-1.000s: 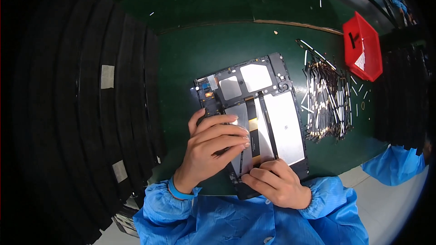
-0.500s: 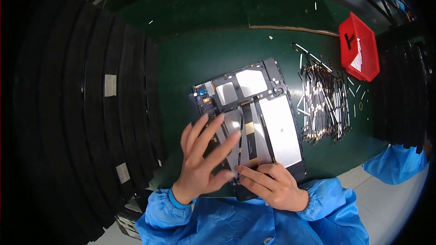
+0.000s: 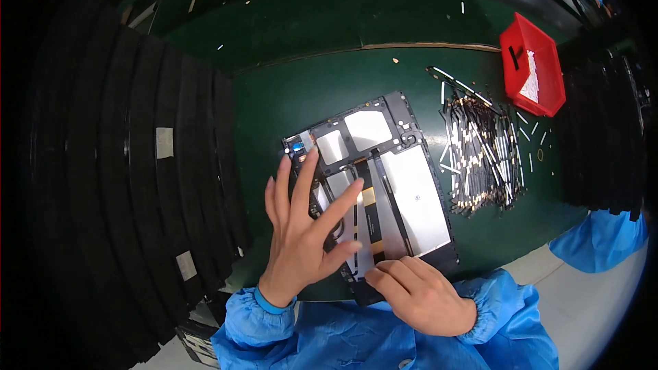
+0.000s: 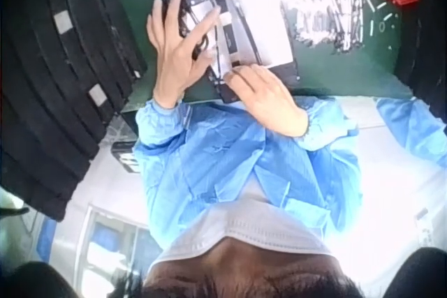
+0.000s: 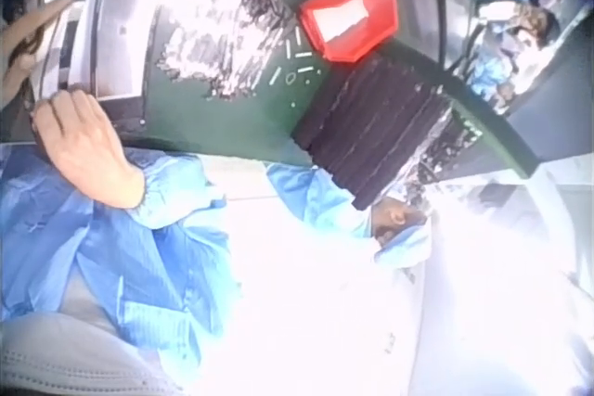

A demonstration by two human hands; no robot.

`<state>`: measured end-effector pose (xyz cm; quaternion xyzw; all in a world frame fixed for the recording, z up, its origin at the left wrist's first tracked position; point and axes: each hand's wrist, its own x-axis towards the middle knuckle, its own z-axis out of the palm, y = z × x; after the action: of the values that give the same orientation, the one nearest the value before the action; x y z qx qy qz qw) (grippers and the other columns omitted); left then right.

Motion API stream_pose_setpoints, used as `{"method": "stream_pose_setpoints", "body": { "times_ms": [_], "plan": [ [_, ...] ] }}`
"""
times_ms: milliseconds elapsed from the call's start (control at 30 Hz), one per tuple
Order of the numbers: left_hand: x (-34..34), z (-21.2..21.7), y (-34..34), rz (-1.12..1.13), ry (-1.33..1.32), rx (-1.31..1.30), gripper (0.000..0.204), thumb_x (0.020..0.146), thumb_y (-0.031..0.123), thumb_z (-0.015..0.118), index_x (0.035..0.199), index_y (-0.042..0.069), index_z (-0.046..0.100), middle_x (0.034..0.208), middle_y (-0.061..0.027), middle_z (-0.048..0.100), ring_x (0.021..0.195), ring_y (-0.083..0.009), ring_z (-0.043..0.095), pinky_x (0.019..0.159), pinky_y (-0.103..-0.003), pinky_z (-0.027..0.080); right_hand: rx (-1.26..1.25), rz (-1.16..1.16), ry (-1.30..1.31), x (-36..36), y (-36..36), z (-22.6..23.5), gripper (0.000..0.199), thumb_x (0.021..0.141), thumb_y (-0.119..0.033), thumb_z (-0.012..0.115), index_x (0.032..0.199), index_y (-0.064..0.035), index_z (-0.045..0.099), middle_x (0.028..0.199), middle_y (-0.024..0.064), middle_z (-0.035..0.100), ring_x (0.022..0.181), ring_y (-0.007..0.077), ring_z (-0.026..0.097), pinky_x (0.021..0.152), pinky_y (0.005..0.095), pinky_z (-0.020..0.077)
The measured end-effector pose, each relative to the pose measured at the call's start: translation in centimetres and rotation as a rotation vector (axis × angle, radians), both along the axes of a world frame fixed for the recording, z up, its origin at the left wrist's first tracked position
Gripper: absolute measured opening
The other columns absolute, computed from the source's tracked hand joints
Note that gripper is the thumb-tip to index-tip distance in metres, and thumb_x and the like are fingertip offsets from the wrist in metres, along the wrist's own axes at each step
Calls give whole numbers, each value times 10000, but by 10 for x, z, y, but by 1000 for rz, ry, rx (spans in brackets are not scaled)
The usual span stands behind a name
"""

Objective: The person attaches ribbon cables onto tablet assemblies by hand, presses them into place, places the assemblies onto a stack, and then moves the stack across the workbench.

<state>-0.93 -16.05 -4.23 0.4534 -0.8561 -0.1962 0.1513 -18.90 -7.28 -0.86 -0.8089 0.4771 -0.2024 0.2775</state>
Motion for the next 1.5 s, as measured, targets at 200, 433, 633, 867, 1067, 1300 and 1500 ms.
{"method": "stream_pose_setpoints", "body": {
  "times_ms": [200, 433, 633, 867, 1067, 1300, 1500],
  "plan": [
    [-2, -7, -10, 27, 123, 16, 579, 931, 541, 266, 1137, 174, 663, 1458, -236, 237, 1337, -460, 156, 1078, -517, 83, 1, -79, 146, 6, 1, -8, 502, 810, -407, 640, 1137, -31, 590, 590, 17, 491, 517, 140, 490, 514, 272, 431],
    [-7, -3, -4, 54, 64, 20, 471, 938, 419, 323, 1155, 160, 651, 1485, -228, 168, 1350, -454, 124, 1083, -513, 80, -91, 34, 288, 5, 26, -10, 603, 822, -491, 572, 1169, 2, 587, 502, -7, 450, 485, 124, 460, 467, 229, 357],
    [1, -19, 51, 105, 311, 68, 643, 799, 262, 538, 1388, 77, 357, 1465, -297, 68, 1329, -516, 55, 1074, -547, 75, -80, 3, 125, -15, 28, 0, 614, 782, -492, 637, 1157, -9, 585, 536, 11, 480, 456, 142, 477, 458, 245, 374],
    [-19, 5, 109, 446, 43, 244, 506, 909, 222, 487, 1316, -61, 388, 1468, -231, 175, 1360, -412, 92, 1073, -479, 128, -47, -514, 14, -78, 21, -12, 487, 731, -304, 733, 1026, 61, 601, 541, 144, 559, 473, 279, 571, 448, 353, 447],
    [-36, -5, 122, 672, 771, 477, 524, 927, 131, 482, 1388, -26, 289, 1412, -182, 317, 1286, -248, 334, 1020, -309, 280, 69, -502, -140, -78, 27, -14, 479, 741, -291, 730, 1043, 54, 594, 555, 164, 560, 496, 308, 585, 456, 364, 452],
    [-10, 110, 119, 560, 832, 102, 608, 921, 294, 512, 1377, -53, 307, 1393, -167, 365, 1268, -236, 356, 1063, -338, 237, 290, -289, -597, -87, 45, 47, 629, 728, -140, 771, 1278, -12, 495, 552, 86, 512, 450, 145, 495, 477, 262, 442],
    [75, 187, 117, 542, 922, -436, 494, 959, 196, 346, 1413, 17, 275, 1397, -130, 372, 1245, -217, 415, 1040, -320, 322, 261, -349, -582, -103, 41, 43, 467, 754, -77, 739, 1185, -18, 568, 496, 30, 413, 445, 81, 364, 456, 216, 355]
  ]
}}
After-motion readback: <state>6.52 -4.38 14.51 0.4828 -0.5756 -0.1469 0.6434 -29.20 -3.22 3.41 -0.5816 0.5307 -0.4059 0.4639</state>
